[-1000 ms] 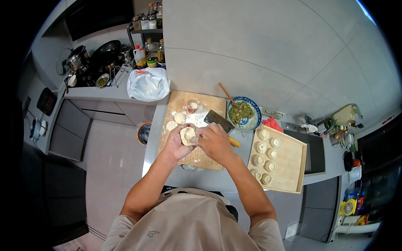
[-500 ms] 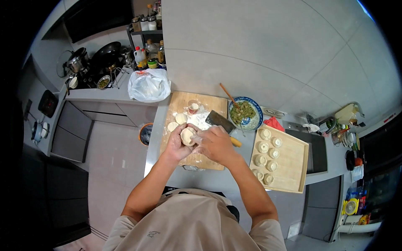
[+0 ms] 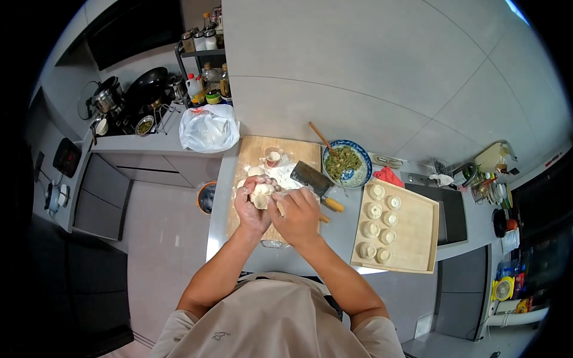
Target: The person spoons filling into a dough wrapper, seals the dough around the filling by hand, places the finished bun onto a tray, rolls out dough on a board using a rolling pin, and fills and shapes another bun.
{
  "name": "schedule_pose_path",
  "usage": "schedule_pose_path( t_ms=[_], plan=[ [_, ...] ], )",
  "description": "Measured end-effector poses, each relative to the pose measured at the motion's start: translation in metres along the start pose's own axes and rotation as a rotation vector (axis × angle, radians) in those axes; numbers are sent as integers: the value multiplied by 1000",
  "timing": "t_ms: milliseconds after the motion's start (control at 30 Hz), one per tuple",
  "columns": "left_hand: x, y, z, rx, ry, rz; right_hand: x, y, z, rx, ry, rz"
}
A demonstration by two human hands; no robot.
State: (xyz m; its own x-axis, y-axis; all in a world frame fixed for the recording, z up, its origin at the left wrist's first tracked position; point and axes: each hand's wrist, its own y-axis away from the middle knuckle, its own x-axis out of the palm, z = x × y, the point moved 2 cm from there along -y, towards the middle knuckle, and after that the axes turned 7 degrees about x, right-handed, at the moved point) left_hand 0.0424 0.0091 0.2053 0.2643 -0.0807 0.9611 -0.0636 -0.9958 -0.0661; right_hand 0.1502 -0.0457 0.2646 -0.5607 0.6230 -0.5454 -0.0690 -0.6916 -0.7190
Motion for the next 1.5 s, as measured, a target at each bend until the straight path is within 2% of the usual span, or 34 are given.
schedule_pose_path(
  t_ms=[167,433,633,733,900,1500],
  plan=[
    [-1,0,0,-47,52,-40,6,2,-4,-103,49,35],
    [4,0,-4,-35,71,-27,-5,-8,10,-110,38,7],
    [4,-1,-7,-26,3,-7,-4,-8,10,-167,35,27],
    [1,1,-10,-23,-79,-109,-13,-16,17,-170,39,24],
    [3,-2,-9,-6,-142,-23,-6,-16,6,-221,13,17],
    [-5,-3,-19,-80,-304,-55,4,-20,2,-338,-4,96]
  ],
)
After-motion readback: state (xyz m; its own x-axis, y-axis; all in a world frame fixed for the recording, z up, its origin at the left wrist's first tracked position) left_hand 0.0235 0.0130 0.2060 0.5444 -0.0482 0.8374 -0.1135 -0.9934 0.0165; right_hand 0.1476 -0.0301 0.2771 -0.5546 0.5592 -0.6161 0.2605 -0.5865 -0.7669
